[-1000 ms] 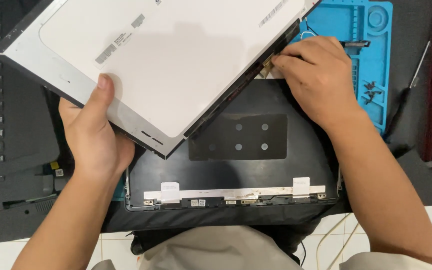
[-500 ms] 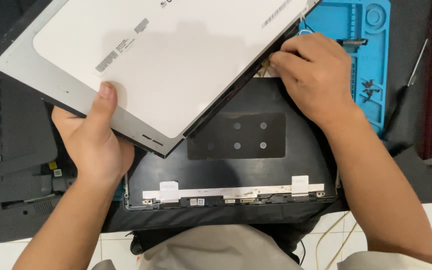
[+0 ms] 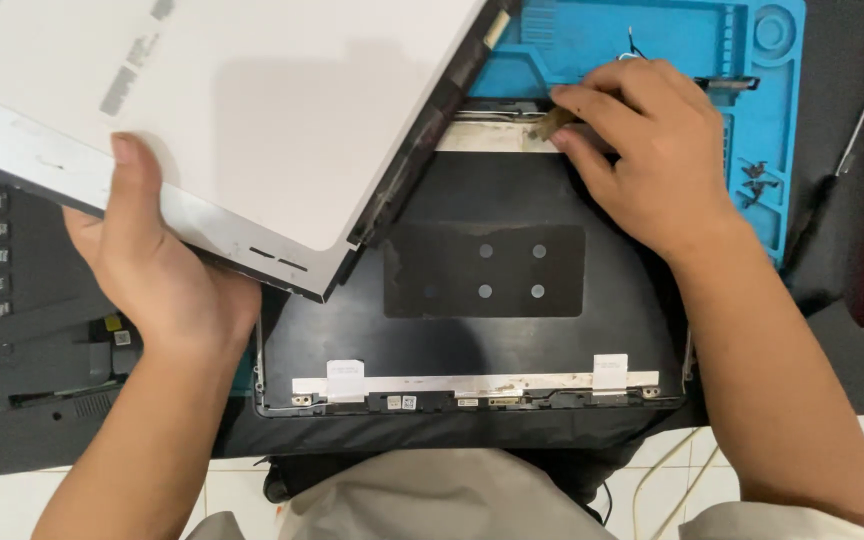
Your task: The person works on a laptop with its display bezel removed, using a long screwdriver to unscrew and pry the old LCD panel from the lid assembly. They lift the old panel away, then position and press a new replacement panel into the lid frame on a blue repair mat.
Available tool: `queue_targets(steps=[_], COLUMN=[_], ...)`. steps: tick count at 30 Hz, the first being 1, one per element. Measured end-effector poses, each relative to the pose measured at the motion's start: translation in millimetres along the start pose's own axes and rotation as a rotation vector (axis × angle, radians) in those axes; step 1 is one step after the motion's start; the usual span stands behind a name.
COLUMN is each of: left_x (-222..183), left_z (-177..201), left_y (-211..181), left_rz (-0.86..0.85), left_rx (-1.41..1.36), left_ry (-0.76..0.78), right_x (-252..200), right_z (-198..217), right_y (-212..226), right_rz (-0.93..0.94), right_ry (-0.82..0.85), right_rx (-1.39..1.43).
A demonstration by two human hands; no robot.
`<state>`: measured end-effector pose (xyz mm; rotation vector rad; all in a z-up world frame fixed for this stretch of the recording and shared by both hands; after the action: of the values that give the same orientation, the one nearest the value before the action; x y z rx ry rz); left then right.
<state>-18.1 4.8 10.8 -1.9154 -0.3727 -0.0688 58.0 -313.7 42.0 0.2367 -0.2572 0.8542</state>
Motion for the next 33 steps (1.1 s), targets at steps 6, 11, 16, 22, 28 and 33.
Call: queue_targets(steps=[6, 11, 16, 22, 28, 33], left_x=[-1, -2, -2, -2, -3, -3], left_z=[7, 11, 9, 12, 5, 3], left_y=[-7, -2, -2, -4, -4, -1], left_rz=[-0.045, -0.033, -0.02, -0.021, -0.026, -0.026], left_rx=[0.053, 0.039, 0.048, 0.069, -0.001, -0.008], left_ry=[0.019, 0.007, 0.025, -0.008, 0.007, 0.037], right_x=[-3, -2, -4, 1, -5, -15], right_z=[-7, -8, -8, 5, 1, -9], right_y=[-5, -9, -14, 3, 4, -8], right_rz=[-0.006, -0.016, -0.023, -0.046, -0.108, -0.194], right_ry=[0.012, 0.009, 0.011, -0.072, -0.09, -0.004], right_rx=[0.003, 0.065, 0.188, 0.037, 0.05, 0.282])
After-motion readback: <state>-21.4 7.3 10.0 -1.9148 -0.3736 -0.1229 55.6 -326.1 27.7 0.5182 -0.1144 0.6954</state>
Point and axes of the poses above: each hand's wrist, its own x-axis towards the middle knuckle, its own z-axis out of the back of the hand, y = z × x, the point moved 8 cm from there along x, towards the middle knuckle, and after that the axes turned 14 degrees about y, right-handed, at the moved point
